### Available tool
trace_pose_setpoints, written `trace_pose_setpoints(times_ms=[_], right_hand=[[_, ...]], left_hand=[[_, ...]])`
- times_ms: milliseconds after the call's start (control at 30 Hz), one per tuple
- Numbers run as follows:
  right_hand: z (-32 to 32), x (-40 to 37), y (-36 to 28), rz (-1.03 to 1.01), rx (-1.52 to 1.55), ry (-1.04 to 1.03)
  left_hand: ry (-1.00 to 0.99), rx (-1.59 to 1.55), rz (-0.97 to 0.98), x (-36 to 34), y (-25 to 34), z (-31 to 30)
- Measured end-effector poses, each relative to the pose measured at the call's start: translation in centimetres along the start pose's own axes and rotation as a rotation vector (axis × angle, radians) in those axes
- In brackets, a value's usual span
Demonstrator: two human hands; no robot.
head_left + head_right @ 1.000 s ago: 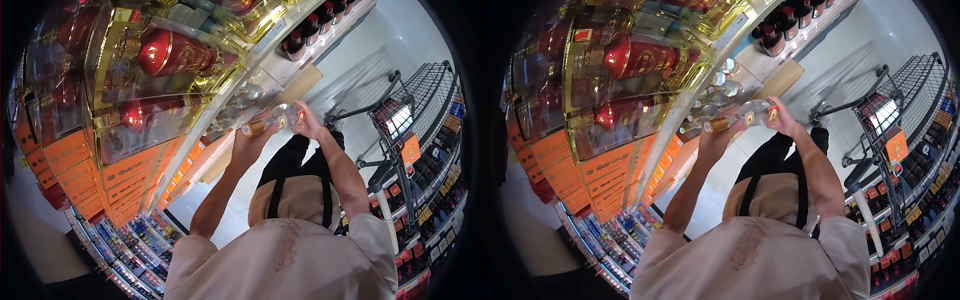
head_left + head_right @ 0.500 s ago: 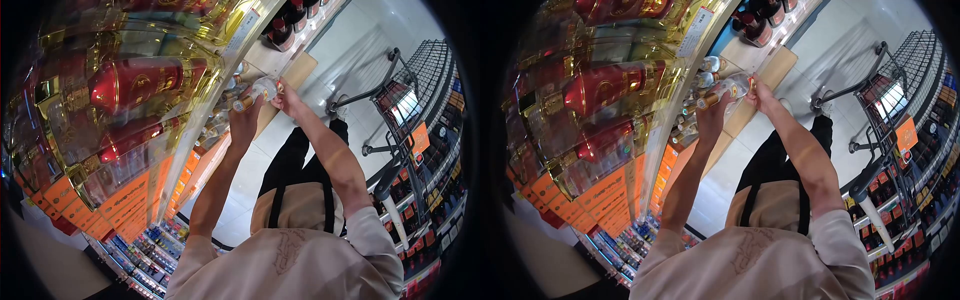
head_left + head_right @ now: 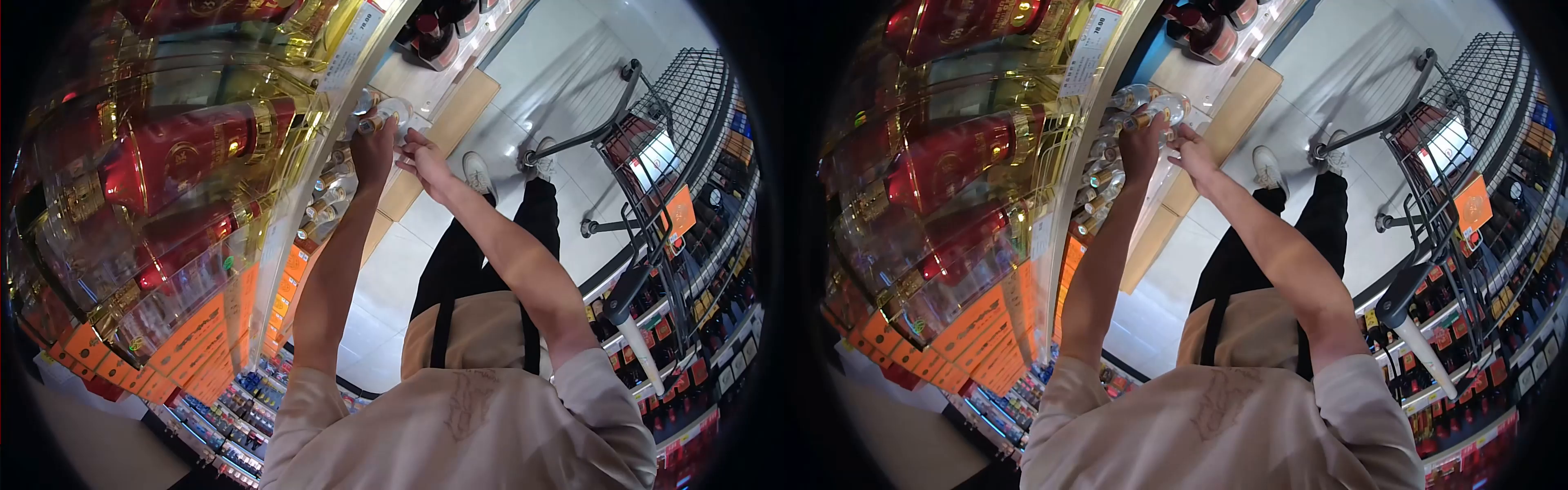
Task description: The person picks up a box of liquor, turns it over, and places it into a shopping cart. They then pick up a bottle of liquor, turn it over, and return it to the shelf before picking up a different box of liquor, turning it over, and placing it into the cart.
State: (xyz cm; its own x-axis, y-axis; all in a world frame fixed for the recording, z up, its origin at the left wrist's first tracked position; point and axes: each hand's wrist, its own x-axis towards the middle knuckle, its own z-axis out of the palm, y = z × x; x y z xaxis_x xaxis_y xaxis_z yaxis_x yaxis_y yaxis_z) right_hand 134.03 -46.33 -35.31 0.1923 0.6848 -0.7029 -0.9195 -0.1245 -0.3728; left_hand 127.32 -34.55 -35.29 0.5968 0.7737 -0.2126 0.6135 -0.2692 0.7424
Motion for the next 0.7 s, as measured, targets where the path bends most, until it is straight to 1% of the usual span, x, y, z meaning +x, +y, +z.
trace_pose_setpoints(times_ms=[33, 67, 100, 167, 333, 400, 467, 600, 700], right_hand=[[-0.1, -0.8, 0.8, 0.002, -0.001, 0.003], [-0.4, -1.2, 2.0, 0.043, 0.032, 0.022], [-0.7, -1.3, 3.0, 0.083, 0.065, 0.040], [-1.6, -2.0, 3.7, 0.108, 0.082, 0.027], [-2.8, -2.0, 2.8, 0.061, 0.036, -0.053], [-2.9, -1.8, 2.4, 0.057, 0.045, -0.032], [-3.0, -1.7, 1.9, 0.054, 0.053, -0.014], [-2.9, -2.4, 1.0, 0.054, 0.029, -0.053], [-2.7, -3.1, 0.6, 0.047, 0.020, -0.078]], left_hand=[[0.035, 0.114, 0.100, 0.7, -1.8, 0.4], [0.061, 0.117, 0.241, 1.1, -4.3, 1.0], [0.061, 0.115, 0.242, 1.0, -3.4, 1.1], [0.097, -0.212, -0.101, 0.6, -1.0, 1.0], [0.064, -0.138, -0.104, 1.2, -2.1, 0.9], [0.048, -0.129, -0.109, 1.4, -2.5, 1.2], [0.092, -0.106, -0.106, 1.5, -3.4, 1.6], [0.079, -0.100, -0.116, 1.9, -4.4, 1.8], [0.074, -0.170, -0.151, 1.8, -4.6, 2.1]])
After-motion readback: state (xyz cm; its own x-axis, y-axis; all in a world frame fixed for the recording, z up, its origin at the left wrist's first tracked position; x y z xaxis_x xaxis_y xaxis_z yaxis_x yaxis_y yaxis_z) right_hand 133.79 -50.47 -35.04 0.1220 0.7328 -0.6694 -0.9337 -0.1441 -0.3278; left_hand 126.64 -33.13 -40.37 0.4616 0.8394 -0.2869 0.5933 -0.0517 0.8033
